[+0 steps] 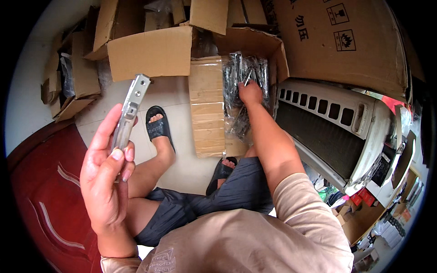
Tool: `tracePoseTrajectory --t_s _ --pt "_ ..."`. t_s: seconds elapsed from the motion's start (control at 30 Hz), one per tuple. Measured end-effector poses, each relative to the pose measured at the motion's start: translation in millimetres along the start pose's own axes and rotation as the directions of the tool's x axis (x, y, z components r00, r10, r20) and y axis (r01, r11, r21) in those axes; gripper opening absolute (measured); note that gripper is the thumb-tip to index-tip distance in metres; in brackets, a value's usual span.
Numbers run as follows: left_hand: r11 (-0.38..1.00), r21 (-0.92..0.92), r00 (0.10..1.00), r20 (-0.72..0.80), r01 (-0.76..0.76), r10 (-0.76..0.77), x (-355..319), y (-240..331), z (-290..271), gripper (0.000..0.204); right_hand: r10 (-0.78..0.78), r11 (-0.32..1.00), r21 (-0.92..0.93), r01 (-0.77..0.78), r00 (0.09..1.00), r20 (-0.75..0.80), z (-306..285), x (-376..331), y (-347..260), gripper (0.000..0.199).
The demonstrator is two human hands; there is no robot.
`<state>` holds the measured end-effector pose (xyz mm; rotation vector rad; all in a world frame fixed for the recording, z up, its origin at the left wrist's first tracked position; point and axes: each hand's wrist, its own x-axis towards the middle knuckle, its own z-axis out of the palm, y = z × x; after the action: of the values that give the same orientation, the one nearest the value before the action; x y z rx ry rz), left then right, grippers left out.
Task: The person picks up metal hinge components from a large bin and a box, opening some of them to check their range of motion and kemudian placing them into smaller cardboard boxes.
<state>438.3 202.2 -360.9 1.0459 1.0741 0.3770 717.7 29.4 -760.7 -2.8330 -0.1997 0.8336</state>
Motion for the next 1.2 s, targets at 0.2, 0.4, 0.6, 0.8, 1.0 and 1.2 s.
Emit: tracePoseTrajectory --t_s 0.2,0.4,0.6,0.8,1.0,1.2 --pt "0.954 -0.199 0.973 0.102 0.225 -0.208 12 -23 -1 0.046 0.121 0.989 0.082 -0.126 0.991 0.064 -3 2 -15 0.059" --pt "0.885 -0.174 0.889 0.249 0.432 -0.385 25 -47 10 0.042 0.107 0.941 0.328 -0.087 0.993 -0.046 -3 10 -2 0.052" --pt "0.902 -0.144 0.888 0.295 0.407 -0.354 33 -80 11 0.05 -0.063 0.429 0.893 -0.136 0.982 0.179 -42 -38 -23 0.053" --pt "0.893 -0.076 0.854 0.339 0.443 -0.395 37 -80 27 0.049 -0.248 0.219 0.953 -0.209 0.933 0.262 -88 -84 -30 0.041" --pt "0.926 -0.043 0.901 0.249 0.376 -0.355 49 -107 27 0.04 -0.318 0.144 0.959 -0.245 0.906 0.279 -94 -97 -34 0.018" --pt "0.954 -0.007 0.883 0.38 0.3 -0.275 62 -131 34 0.046 -0.163 0.235 0.896 -0.377 0.893 0.419 -69 -64 -18 0.016"
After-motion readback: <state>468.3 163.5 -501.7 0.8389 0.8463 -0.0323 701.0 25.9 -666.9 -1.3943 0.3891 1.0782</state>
